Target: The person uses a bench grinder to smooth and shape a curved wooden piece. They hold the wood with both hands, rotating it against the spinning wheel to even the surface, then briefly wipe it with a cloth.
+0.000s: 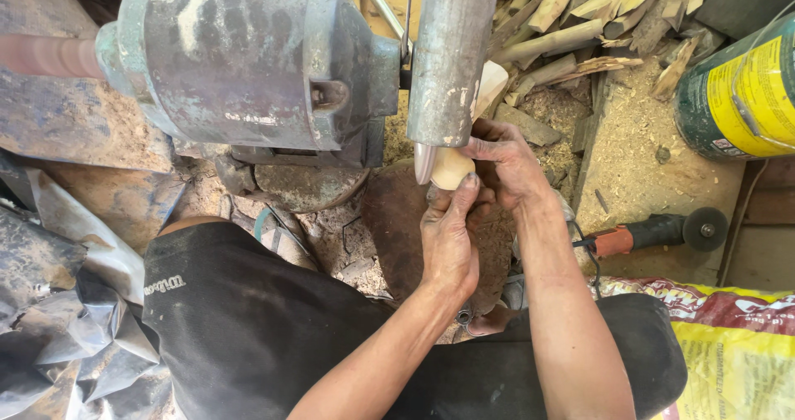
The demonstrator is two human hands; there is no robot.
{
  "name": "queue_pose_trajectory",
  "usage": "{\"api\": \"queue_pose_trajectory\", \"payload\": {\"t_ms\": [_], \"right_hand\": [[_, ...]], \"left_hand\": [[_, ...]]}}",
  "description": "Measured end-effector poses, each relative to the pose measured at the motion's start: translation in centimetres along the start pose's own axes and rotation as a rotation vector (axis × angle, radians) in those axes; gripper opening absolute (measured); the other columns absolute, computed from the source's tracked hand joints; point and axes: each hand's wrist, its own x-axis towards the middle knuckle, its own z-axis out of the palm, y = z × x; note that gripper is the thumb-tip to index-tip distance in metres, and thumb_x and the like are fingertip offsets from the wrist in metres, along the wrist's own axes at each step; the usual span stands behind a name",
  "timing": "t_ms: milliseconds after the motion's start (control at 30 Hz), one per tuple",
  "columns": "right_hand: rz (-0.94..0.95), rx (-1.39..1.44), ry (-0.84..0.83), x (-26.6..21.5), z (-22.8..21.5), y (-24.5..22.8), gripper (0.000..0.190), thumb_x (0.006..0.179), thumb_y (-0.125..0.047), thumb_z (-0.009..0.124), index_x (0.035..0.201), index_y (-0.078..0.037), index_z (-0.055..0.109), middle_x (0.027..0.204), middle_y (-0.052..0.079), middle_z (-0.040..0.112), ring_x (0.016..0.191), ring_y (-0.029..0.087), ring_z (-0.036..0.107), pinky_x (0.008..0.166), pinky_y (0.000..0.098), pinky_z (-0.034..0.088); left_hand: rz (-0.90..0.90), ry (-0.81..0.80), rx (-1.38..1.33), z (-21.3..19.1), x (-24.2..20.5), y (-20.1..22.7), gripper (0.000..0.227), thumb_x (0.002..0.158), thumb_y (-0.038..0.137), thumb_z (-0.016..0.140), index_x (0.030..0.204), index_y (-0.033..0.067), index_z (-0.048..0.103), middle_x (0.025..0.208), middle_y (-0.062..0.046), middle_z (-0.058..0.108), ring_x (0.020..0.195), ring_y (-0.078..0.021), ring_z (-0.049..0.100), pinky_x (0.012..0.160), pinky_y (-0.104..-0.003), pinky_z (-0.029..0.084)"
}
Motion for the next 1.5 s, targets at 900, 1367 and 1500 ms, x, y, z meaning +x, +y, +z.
{"api": "queue_pose_trajectory", "payload": {"t_ms": [900, 1367, 1500], "right_hand": [[-0.076, -0.033, -0.013, -0.4, 0.6, 0.1, 0.035, 0.089, -0.011, 0.075, 0.117, 0.009, 0.067, 0.102, 0.016, 0.073, 0.085, 0.022, 0.072, 0.074, 0.0352, 0.061], [-0.318, 0.097, 0.261, -2.5, 4.1, 2.0, 0.034, 0.096, -0.013, 0.072, 0.119, 0.011, 0.062, 0.1, 0.013, 0.07, 0.082, 0.018, 0.068, 0.065, 0.0287, 0.057], [-0.349, 0.141, 0.338, -2.6, 4.6, 2.8, 0.03, 0.099, -0.015, 0.069, 0.117, 0.008, 0.064, 0.097, 0.011, 0.069, 0.076, 0.014, 0.064, 0.06, 0.0264, 0.052]], "left_hand": [[0.019, -0.006, 0.005, 0.2, -0.1, 0.3, 0.017, 0.092, 0.018, 0.078, 0.105, 0.0083, 0.073, 0.085, -0.001, 0.072, 0.078, -0.0091, 0.067, 0.073, -0.026, 0.053], [0.029, 0.051, 0.151, 0.0, 0.3, 1.7, 0.016, 0.09, 0.024, 0.079, 0.095, 0.0101, 0.073, 0.078, 0.003, 0.064, 0.071, -0.0077, 0.056, 0.068, -0.025, 0.045], [0.03, 0.055, 0.122, -0.2, 0.4, 1.8, 0.015, 0.09, 0.023, 0.079, 0.094, 0.01, 0.073, 0.076, 0.004, 0.063, 0.071, -0.0073, 0.054, 0.067, -0.025, 0.043]]}}
